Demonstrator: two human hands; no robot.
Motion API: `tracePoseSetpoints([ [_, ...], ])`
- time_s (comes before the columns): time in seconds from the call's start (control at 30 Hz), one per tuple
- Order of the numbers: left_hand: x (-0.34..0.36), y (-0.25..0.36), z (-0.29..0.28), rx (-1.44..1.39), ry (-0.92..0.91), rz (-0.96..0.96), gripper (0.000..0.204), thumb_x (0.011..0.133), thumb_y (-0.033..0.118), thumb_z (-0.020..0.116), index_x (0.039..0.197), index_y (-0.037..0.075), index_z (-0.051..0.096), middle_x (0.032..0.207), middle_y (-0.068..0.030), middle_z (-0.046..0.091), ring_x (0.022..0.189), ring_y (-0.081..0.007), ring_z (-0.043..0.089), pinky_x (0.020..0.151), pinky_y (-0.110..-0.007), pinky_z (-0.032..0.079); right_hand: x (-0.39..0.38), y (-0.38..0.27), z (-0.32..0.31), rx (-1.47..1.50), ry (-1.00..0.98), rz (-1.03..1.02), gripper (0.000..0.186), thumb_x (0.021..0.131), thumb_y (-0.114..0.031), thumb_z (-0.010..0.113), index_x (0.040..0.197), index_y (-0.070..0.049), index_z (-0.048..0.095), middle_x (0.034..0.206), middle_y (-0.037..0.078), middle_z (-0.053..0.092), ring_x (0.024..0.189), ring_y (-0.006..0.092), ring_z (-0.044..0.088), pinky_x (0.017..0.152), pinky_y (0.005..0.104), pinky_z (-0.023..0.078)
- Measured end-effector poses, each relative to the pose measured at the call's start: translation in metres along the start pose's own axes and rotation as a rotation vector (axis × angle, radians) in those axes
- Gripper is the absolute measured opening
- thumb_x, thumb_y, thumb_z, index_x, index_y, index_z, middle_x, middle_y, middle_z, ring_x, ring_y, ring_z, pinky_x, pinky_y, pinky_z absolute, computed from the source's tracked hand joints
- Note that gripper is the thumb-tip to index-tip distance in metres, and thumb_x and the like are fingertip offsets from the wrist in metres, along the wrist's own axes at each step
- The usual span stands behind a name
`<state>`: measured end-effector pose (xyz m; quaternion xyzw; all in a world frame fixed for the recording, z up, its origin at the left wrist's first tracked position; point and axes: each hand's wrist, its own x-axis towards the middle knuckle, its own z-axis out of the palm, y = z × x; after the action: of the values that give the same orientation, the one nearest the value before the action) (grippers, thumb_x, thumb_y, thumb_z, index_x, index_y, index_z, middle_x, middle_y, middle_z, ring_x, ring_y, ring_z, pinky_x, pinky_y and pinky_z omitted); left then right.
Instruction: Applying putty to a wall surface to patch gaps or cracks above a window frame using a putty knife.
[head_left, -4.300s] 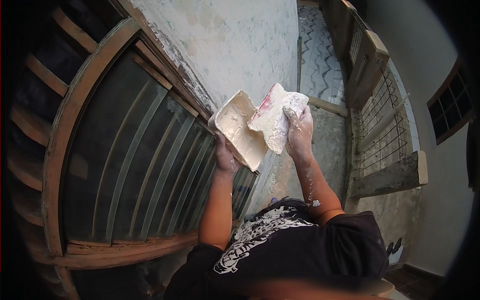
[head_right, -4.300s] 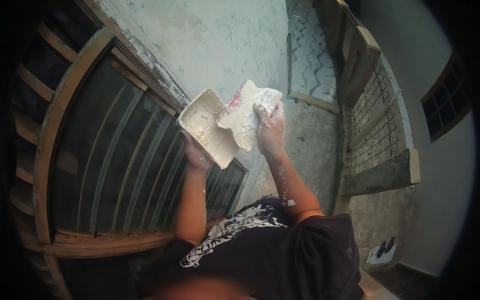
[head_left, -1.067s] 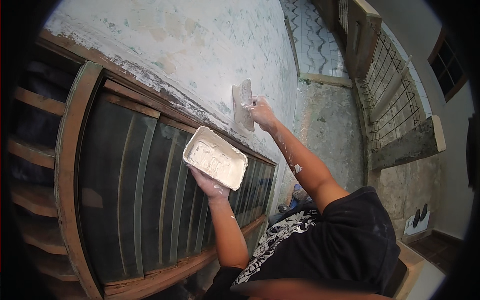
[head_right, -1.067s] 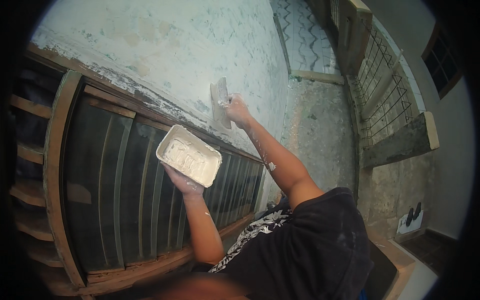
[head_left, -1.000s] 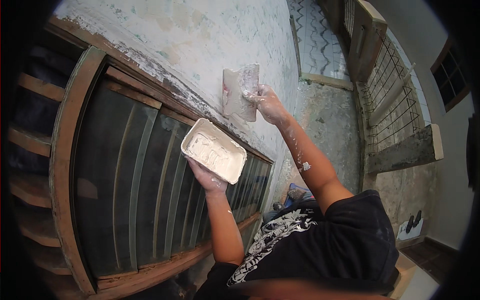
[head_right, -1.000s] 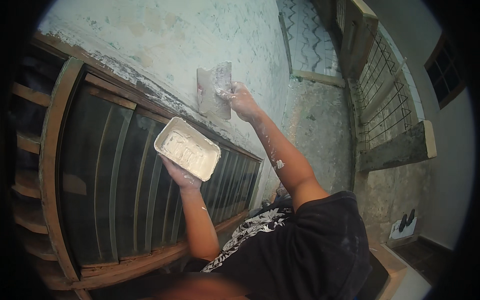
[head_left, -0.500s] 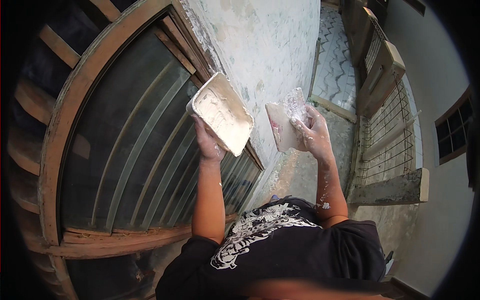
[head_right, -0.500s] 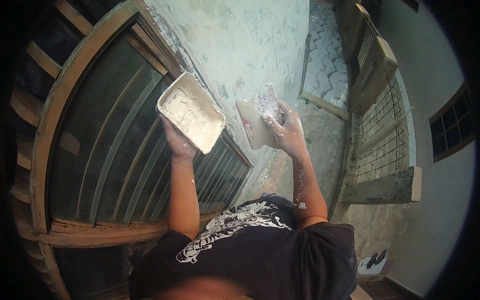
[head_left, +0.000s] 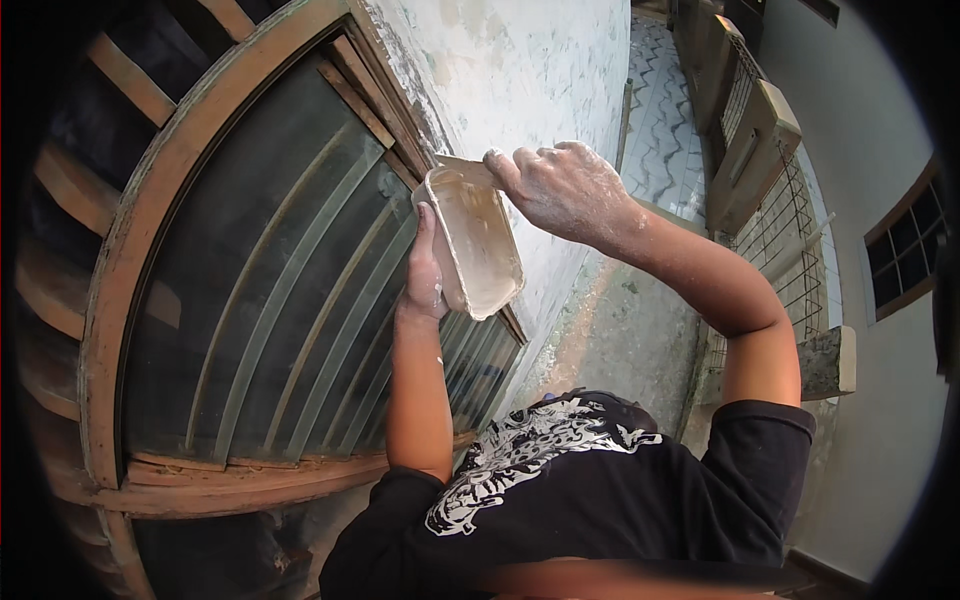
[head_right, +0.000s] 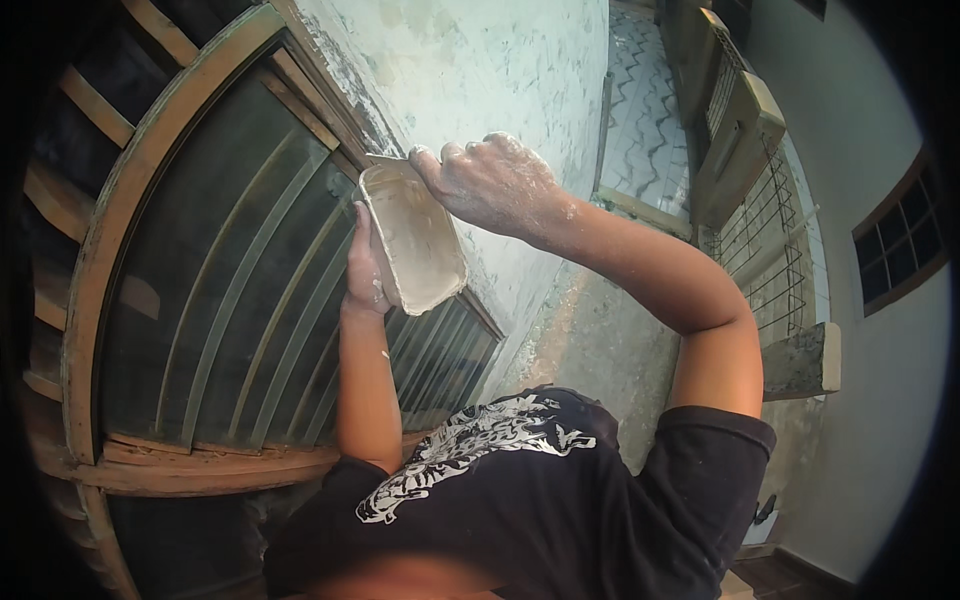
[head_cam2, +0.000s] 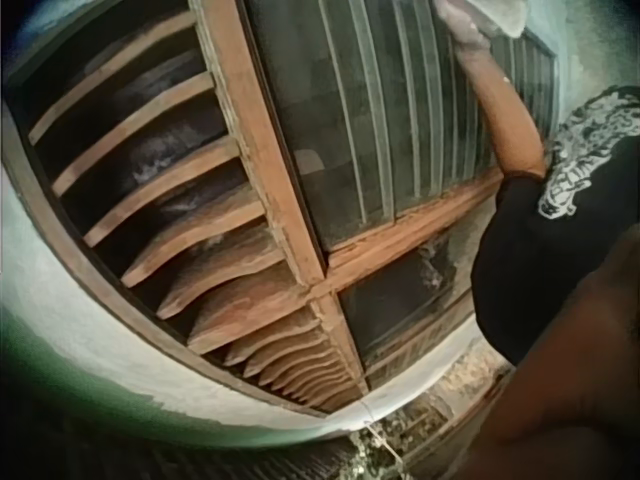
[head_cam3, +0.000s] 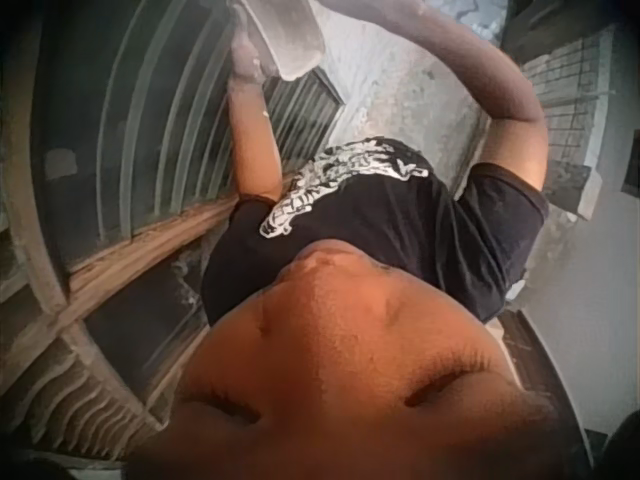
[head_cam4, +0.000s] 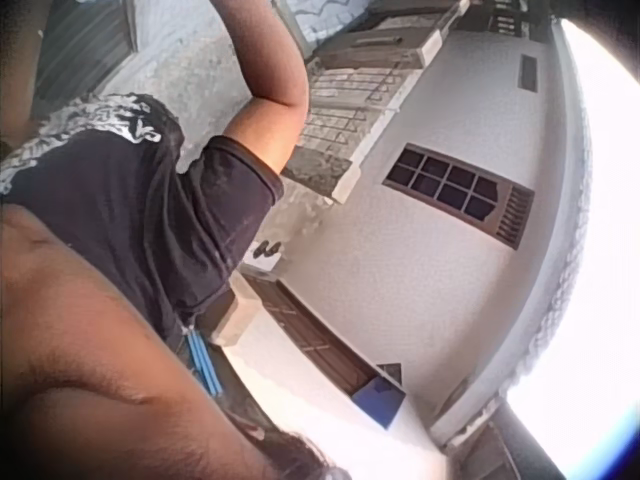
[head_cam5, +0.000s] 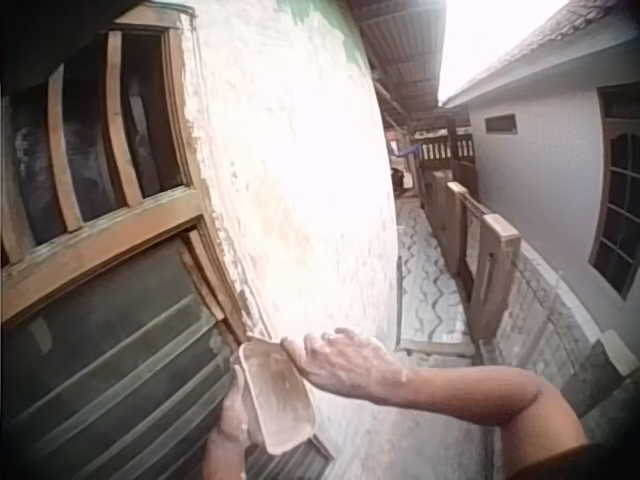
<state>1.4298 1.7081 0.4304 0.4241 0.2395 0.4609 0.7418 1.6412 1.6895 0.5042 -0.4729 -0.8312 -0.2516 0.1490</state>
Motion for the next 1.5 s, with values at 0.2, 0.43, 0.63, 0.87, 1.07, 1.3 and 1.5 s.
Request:
tracePoseSetpoints([
  [0.2, 0.002, -0.012, -0.002, -0.047, 0.032, 0.055, 0.070, 0.103, 0.059, 0.032, 0.146, 0.005, 0.039, 0.139, -0.0138, 0.052, 0.123, -0.0274, 0.055, 0.103, -0.043, 0.048, 0.005, -0.003, -0.005, 0.100, -0.229, 0.010, 0.023, 0.096, -0.015, 0.055, 0.113, 0.001, 0.055, 0.063, 0.011, 0.065, 0.054, 0.0241, 0.069, 0.048, 0.0386, 0.055],
  [0.43, 0.005, -0.027, -0.002, -0.109, -0.015, 0.082, 0.073, 0.101, 0.061, 0.038, 0.147, 0.004, 0.037, 0.138, -0.0132, 0.052, 0.123, -0.0253, 0.055, 0.102, -0.040, 0.047, -0.013, -0.005, -0.008, 0.191, -0.299, 0.035, 0.027, 0.091, -0.007, 0.058, 0.116, 0.004, 0.054, 0.062, 0.012, 0.066, 0.060, 0.0284, 0.071, 0.053, 0.0407, 0.057],
  [0.63, 0.013, -0.039, -0.002, -0.139, -0.072, 0.031, 0.074, 0.100, 0.062, 0.039, 0.147, 0.004, 0.038, 0.139, -0.0130, 0.052, 0.124, -0.0252, 0.054, 0.103, -0.040, 0.046, -0.020, 0.000, -0.012, 0.212, -0.378, 0.074, 0.024, 0.089, -0.004, 0.058, 0.111, 0.003, 0.055, 0.063, 0.013, 0.067, 0.058, 0.0279, 0.070, 0.052, 0.0407, 0.056],
  [0.87, 0.025, -0.043, 0.003, -0.199, -0.071, 0.104, 0.073, 0.101, 0.061, 0.035, 0.148, 0.005, 0.037, 0.141, -0.0144, 0.050, 0.127, -0.0292, 0.052, 0.106, -0.045, 0.044, -0.039, -0.003, 0.000, 0.233, -0.483, 0.066, 0.022, 0.088, -0.010, 0.062, 0.105, 0.002, 0.056, 0.062, 0.013, 0.066, 0.058, 0.0289, 0.070, 0.055, 0.0429, 0.056],
  [1.07, 0.015, -0.036, 0.010, -0.165, -0.013, 0.098, 0.073, 0.102, 0.061, 0.031, 0.149, 0.005, 0.036, 0.143, -0.0157, 0.048, 0.127, -0.0307, 0.052, 0.106, -0.046, 0.045, -0.035, 0.018, -0.009, 0.311, -0.337, 0.244, 0.039, 0.094, -0.035, 0.065, 0.114, -0.002, 0.056, 0.063, 0.012, 0.066, 0.055, 0.0279, 0.067, 0.053, 0.0410, 0.054],
  [1.3, 0.013, -0.047, 0.017, -0.072, 0.035, 0.079, 0.071, 0.103, 0.060, 0.032, 0.149, 0.007, 0.035, 0.142, -0.0141, 0.048, 0.127, -0.0298, 0.051, 0.106, -0.045, 0.045, -0.017, 0.006, 0.015, 0.085, -0.089, 0.098, 0.022, 0.095, -0.019, 0.060, 0.107, -0.002, 0.055, 0.069, 0.011, 0.066, 0.057, 0.0253, 0.070, 0.049, 0.0372, 0.055],
  [1.5, 0.013, -0.046, 0.019, -0.172, 0.059, 0.111, 0.071, 0.102, 0.061, 0.032, 0.149, 0.007, 0.035, 0.141, -0.0139, 0.048, 0.127, -0.0303, 0.051, 0.106, -0.045, 0.044, -0.010, -0.002, 0.011, 0.149, -0.200, 0.089, 0.021, 0.094, -0.015, 0.059, 0.109, 0.000, 0.053, 0.065, 0.011, 0.067, 0.058, 0.0262, 0.071, 0.049, 0.0385, 0.056],
])
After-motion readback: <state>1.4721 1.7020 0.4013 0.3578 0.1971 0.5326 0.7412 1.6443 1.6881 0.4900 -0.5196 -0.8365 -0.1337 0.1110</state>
